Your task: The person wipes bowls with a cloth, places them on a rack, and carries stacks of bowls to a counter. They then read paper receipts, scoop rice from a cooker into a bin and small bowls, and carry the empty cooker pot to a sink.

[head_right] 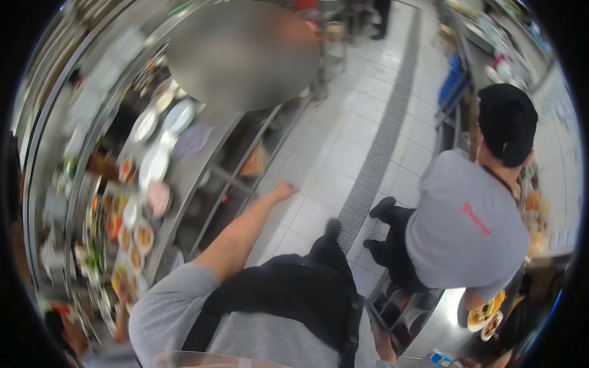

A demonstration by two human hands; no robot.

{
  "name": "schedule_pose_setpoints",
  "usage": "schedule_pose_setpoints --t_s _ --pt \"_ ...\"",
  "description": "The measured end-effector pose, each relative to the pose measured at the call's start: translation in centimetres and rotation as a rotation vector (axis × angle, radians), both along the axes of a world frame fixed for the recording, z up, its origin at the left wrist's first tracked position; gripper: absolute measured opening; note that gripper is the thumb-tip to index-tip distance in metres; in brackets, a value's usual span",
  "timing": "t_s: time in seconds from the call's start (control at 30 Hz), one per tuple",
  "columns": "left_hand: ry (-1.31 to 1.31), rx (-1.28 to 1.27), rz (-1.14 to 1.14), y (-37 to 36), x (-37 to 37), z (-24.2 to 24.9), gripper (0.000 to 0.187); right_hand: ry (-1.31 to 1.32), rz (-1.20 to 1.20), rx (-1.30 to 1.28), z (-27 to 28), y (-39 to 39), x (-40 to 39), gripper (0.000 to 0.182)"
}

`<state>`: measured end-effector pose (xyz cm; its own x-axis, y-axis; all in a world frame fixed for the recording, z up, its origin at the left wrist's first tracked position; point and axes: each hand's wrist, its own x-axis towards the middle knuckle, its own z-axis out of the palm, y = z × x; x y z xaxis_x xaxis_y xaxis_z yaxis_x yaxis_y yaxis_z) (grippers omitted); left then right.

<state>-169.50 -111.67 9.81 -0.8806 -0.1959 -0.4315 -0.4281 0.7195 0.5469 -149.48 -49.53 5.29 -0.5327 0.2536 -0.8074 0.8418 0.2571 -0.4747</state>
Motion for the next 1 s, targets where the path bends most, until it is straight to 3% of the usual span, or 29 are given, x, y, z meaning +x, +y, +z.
schedule_pose_setpoints --t_s 0.07,0.13,0.17,0.23,0.27,0.3,0.33,0.37,0.4,0.47,0.53,0.57,0.67,0.77,0.83,0.9,0.93,0.97,1.0 --pt "0.087 0.112 -0.113 3.2 -11.9 5.5 0.06 0.104 -0.006 0.07 -1.7 -2.8 -5.7 0.03" --pt "0.243 0.233 -0.082 5.4 -21.0 8.3 0.057 0.253 0.038 0.219 -3.4 -6.0 -13.5 0.031" --pt "0.18 0.139 -0.116 4.9 -24.7 7.6 0.055 0.347 0.052 0.332 -3.3 -7.4 -18.0 0.032" --pt "0.241 0.01 -0.162 0.0 -31.1 0.0 0.05 0.521 0.042 0.577 -1.2 -9.6 -28.3 0.034" --pt "0.064 -0.151 -0.221 -1.9 -32.2 0.9 0.049 0.582 0.019 0.7 0.3 -10.2 -33.6 0.034" --pt "-0.163 -0.199 -0.272 -5.6 -33.4 -2.0 0.05 0.612 -0.004 0.825 1.8 -10.0 -39.0 0.035" --pt "-0.329 0.04 0.147 -9.2 -32.5 -4.7 0.047 0.607 -0.036 0.957 3.3 -9.2 -43.9 0.036" --pt "-0.462 0.151 0.297 -14.6 -31.5 -8.9 0.041 0.55 -0.058 1.1 4.7 -8.3 -48.7 0.037" --pt "-0.46 0.211 0.413 -17.6 -29.5 -9.4 0.036 0.42 -0.079 1.248 5.0 -6.4 -52.4 0.037" --pt "-0.571 0.068 0.407 -19.9 -25.5 -5.6 0.036 -0.13 -0.011 1.578 5.5 -3.0 -56.6 0.039" --pt "-0.654 -0.009 0.36 -20.8 -24.6 -2.8 0.036 -0.759 0.058 1.762 5.8 1.8 -54.6 0.04" --pt "-0.683 -0.034 0.33 -21.0 -25.1 -1.5 0.036 -0.872 -0.03 1.806 6.9 4.2 -53.2 0.041" --pt "-0.697 -0.07 0.241 -21.5 -33.3 0.0 0.037 -1.094 -0.236 1.799 8.8 6.8 -45.6 0.042" --pt "-0.616 -0.086 0.157 -22.4 -49.3 -1.0 0.038 -1.011 -0.205 1.45 3.0 -2.3 -44.8 0.043" --pt "-0.5 -0.058 0.122 -21.6 -63.4 -3.6 0.039 -0.572 0.012 0.853 -5.1 -11.6 -50.2 0.044" --pt "-0.262 0.175 0.184 -18.3 -80.4 -8.0 0.04 -0.155 0.307 0.393 -7.4 -17.0 -61.1 0.044" --pt "-0.091 0.371 0.215 -15.4 -89.2 -9.2 0.041 0.032 0.207 0.392 -6.2 -16.6 -66.8 0.045" --pt "0.046 0.509 0.205 -12.4 -96.8 -9.4 0.042 0.1 -0.06 0.431 -8.3 -14.3 -71.5 0.047" --pt "0.006 0.079 -0.015 -9.6 -106.1 -9.9 0.034 0.397 -0.283 0.647 -1.5 -13.4 -77.4 0.05"
